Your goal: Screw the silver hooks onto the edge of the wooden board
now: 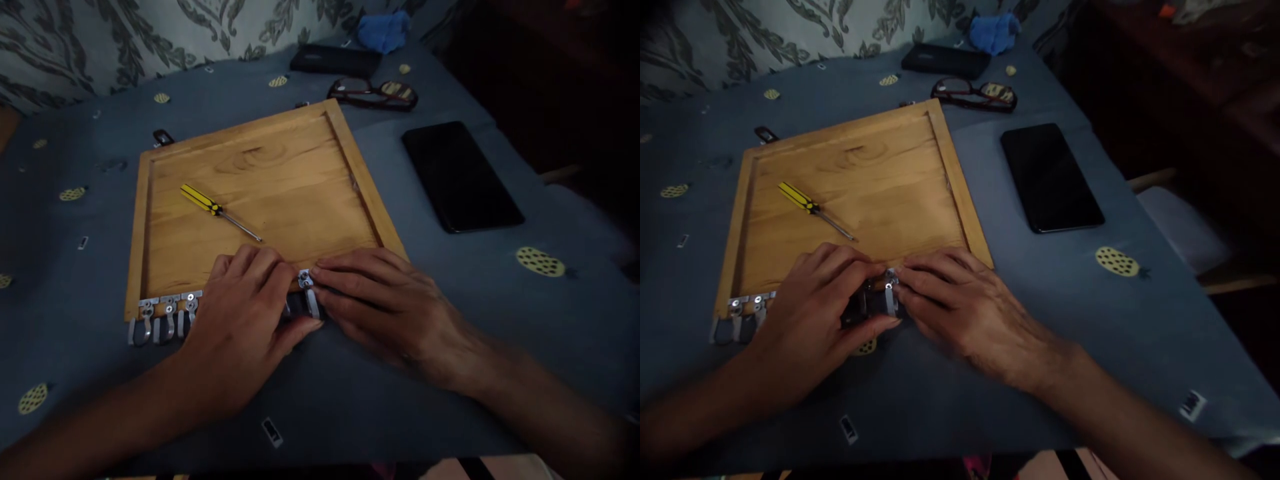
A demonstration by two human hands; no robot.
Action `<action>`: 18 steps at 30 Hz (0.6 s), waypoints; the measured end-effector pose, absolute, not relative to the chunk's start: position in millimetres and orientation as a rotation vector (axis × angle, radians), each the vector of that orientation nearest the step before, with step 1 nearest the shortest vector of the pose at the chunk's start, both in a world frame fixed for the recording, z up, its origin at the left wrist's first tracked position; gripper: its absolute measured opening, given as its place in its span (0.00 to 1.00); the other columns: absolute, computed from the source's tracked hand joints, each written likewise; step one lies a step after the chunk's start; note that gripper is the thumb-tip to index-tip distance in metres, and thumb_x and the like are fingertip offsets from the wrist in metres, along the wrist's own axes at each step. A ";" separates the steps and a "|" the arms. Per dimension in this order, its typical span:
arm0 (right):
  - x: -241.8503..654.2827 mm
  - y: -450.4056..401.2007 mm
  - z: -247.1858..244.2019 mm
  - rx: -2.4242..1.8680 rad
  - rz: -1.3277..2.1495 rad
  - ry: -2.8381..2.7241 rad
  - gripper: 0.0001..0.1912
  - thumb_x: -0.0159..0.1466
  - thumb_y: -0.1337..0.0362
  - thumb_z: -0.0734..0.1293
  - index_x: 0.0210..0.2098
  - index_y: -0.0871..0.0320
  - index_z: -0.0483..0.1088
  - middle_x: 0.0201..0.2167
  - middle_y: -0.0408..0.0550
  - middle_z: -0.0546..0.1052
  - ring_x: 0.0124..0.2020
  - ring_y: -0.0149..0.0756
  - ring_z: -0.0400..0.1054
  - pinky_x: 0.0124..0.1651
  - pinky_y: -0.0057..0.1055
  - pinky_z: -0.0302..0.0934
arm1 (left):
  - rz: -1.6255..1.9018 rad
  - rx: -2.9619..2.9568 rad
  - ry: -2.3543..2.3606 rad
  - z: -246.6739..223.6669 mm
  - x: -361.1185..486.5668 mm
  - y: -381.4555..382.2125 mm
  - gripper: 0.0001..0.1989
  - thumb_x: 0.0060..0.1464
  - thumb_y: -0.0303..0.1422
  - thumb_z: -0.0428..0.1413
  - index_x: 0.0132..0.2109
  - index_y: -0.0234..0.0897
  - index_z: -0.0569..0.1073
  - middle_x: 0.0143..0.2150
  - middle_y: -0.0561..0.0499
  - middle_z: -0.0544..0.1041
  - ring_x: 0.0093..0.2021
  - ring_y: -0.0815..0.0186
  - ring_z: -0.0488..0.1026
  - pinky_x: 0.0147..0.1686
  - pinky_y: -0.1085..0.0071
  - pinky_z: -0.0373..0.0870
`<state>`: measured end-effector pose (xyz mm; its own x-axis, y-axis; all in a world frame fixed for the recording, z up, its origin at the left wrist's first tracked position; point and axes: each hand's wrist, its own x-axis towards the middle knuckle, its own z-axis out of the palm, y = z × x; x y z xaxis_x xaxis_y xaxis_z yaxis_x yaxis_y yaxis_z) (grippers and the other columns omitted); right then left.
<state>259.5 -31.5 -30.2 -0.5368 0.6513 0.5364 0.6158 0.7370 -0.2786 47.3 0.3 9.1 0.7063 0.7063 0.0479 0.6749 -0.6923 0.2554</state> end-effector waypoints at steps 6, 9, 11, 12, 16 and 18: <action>259.7 -32.7 -35.2 -0.970 0.086 -2.281 0.08 0.67 0.69 0.66 0.45 0.62 0.75 0.47 0.48 0.81 0.52 0.40 0.73 0.52 0.41 0.69 | 0.196 2.693 1.108 10.2 48.4 2.4 0.15 0.61 0.43 0.56 0.45 0.35 0.70 0.43 0.46 0.73 0.44 0.54 0.67 0.40 0.55 0.62; 259.3 -33.2 -35.6 -0.971 0.083 -2.285 0.09 0.67 0.69 0.67 0.46 0.62 0.75 0.47 0.48 0.81 0.51 0.40 0.73 0.51 0.40 0.69 | 0.193 2.686 1.097 11.0 49.2 2.7 0.14 0.61 0.42 0.56 0.45 0.35 0.70 0.43 0.46 0.73 0.44 0.54 0.67 0.40 0.54 0.62; 259.2 -33.2 -35.0 -0.971 0.076 -2.294 0.09 0.67 0.69 0.67 0.46 0.62 0.75 0.47 0.48 0.81 0.51 0.40 0.73 0.52 0.41 0.69 | 0.191 2.682 1.094 11.6 49.2 2.8 0.13 0.61 0.42 0.56 0.45 0.36 0.70 0.43 0.46 0.74 0.45 0.54 0.68 0.41 0.54 0.63; 259.2 -33.1 -34.6 -0.970 0.073 -2.298 0.08 0.67 0.69 0.67 0.45 0.62 0.75 0.47 0.48 0.81 0.51 0.40 0.73 0.52 0.41 0.69 | 0.187 2.681 1.096 12.0 49.1 2.9 0.13 0.61 0.42 0.56 0.45 0.36 0.70 0.43 0.46 0.74 0.45 0.54 0.68 0.41 0.54 0.63; 260.4 -32.8 -33.5 -0.955 0.063 -2.306 0.08 0.68 0.69 0.66 0.45 0.61 0.75 0.47 0.49 0.81 0.53 0.40 0.73 0.53 0.42 0.70 | 0.162 2.679 1.103 13.2 47.7 3.7 0.14 0.61 0.43 0.55 0.45 0.37 0.70 0.44 0.45 0.74 0.45 0.54 0.68 0.41 0.55 0.63; 261.5 -32.8 -33.1 -0.937 0.058 -2.326 0.08 0.67 0.69 0.66 0.45 0.61 0.75 0.48 0.50 0.81 0.54 0.41 0.73 0.54 0.43 0.70 | 0.152 2.683 1.101 13.3 47.7 4.1 0.15 0.61 0.44 0.55 0.45 0.37 0.70 0.44 0.45 0.73 0.45 0.54 0.68 0.41 0.54 0.63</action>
